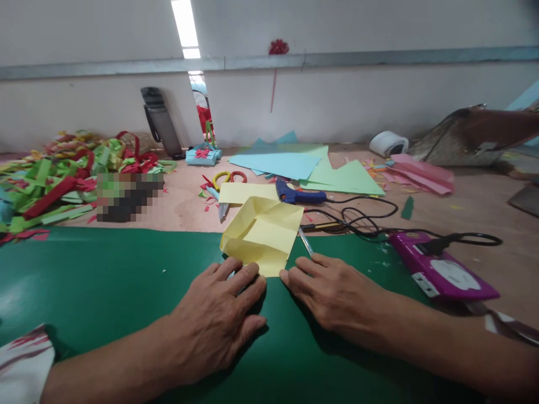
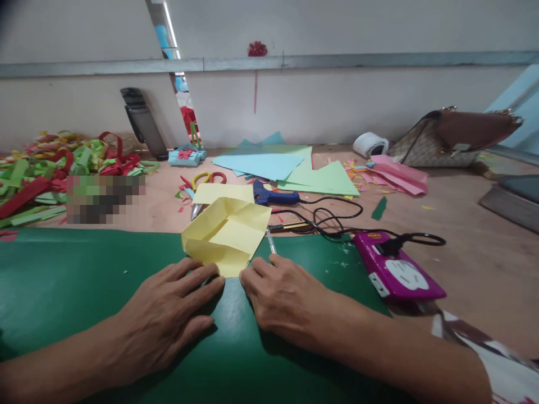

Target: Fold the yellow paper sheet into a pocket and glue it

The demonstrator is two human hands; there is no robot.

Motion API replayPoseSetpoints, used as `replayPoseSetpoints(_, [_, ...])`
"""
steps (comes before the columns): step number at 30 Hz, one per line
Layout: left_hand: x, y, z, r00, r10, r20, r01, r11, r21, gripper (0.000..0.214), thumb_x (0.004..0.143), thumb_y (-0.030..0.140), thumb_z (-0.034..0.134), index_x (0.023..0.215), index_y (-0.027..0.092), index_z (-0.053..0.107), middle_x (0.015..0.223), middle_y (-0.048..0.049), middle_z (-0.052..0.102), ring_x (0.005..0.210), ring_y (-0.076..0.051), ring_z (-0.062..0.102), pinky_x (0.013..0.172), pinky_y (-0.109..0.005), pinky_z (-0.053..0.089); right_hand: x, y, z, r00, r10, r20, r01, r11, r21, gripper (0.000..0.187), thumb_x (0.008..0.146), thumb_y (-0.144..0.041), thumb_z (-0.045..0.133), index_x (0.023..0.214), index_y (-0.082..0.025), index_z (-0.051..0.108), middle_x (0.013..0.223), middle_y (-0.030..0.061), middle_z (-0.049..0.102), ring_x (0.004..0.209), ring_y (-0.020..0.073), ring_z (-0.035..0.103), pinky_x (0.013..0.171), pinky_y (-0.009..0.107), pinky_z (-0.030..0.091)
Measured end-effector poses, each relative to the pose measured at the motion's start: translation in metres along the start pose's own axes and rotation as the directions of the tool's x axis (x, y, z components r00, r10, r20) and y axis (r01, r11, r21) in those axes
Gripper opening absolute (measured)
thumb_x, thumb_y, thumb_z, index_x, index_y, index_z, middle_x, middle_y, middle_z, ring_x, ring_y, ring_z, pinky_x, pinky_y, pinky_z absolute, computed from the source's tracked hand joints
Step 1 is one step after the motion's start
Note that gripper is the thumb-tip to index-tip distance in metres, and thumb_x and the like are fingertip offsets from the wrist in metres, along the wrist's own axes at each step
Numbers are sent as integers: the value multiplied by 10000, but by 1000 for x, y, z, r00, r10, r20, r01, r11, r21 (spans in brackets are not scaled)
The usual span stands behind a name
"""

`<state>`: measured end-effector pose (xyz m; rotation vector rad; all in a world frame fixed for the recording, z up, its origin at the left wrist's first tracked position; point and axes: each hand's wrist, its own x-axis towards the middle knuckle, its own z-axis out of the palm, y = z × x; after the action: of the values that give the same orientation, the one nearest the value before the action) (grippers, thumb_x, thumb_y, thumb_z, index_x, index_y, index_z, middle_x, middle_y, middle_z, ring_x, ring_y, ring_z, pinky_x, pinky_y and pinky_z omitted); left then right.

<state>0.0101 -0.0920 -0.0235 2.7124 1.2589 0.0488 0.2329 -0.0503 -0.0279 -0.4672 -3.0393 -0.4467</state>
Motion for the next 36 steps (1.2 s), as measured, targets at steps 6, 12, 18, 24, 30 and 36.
replayPoseSetpoints(6, [1, 2, -2, 1000, -16, -8, 15, 999, -37, 310, 901, 414, 359, 1114, 216, 464, 1118, -60, 507, 955, -251, 407, 856, -439, 361, 1, -1, -4, 1000, 8, -20, -8, 1000, -4, 178, 843, -110, 438, 892, -78, 606, 790, 86, 550, 714, 206, 461, 575, 340, 341])
replayPoseSetpoints(12, [9, 7, -7, 1000, 23, -16, -23, 1000, 18, 437, 884, 493, 357, 1230, 233, 414, 1060, -74, 502, 890, -250, 416, 759, -431, 405, 3, -1, -8, 1000, 19, 19, -19, 1000, -5, 182, 860, -126, 436, 934, -73, 594, 817, 83, 557, 739, 200, 468, 606, 331, 354])
replayPoseSetpoints(18, [11, 7, -4, 998, 24, -62, -19, 996, 90, 312, 900, 411, 383, 1116, 219, 500, 1019, -72, 519, 877, -233, 435, 727, -391, 416, 0, -3, -6, 995, 94, -27, -91, 991, 98, 185, 862, -128, 432, 955, -116, 591, 836, 84, 588, 757, 190, 480, 672, 325, 378])
replayPoseSetpoints(24, [6, 4, -1, 994, 46, -100, -35, 993, 110, 259, 905, 354, 408, 1043, 187, 551, 1017, -77, 554, 882, -226, 463, 762, -393, 435, 4, 3, -13, 823, 552, -136, -493, 811, 315, 242, 831, -72, 428, 997, -127, 595, 916, 98, 607, 860, 187, 533, 746, 301, 404])
replayPoseSetpoints(30, [3, 5, 1, 989, 60, -136, -43, 991, 127, 232, 905, 319, 406, 970, 177, 578, 986, -86, 585, 863, -227, 502, 729, -382, 458, 27, 22, -20, 750, 654, 102, -640, 677, 364, 210, 764, -241, 587, 940, -139, 637, 939, 106, 645, 901, 238, 562, 701, 301, 397])
replayPoseSetpoints(36, [12, 4, -25, 892, 105, -440, 2, 972, 235, 332, 858, 241, 500, 1180, 173, 457, 1137, -105, 574, 1042, -271, 483, 845, -416, 407, 40, 16, -27, 801, 589, 106, -575, 707, 412, 111, 763, -126, 520, 717, -148, 619, 752, 56, 647, 714, 155, 560, 599, 242, 346])
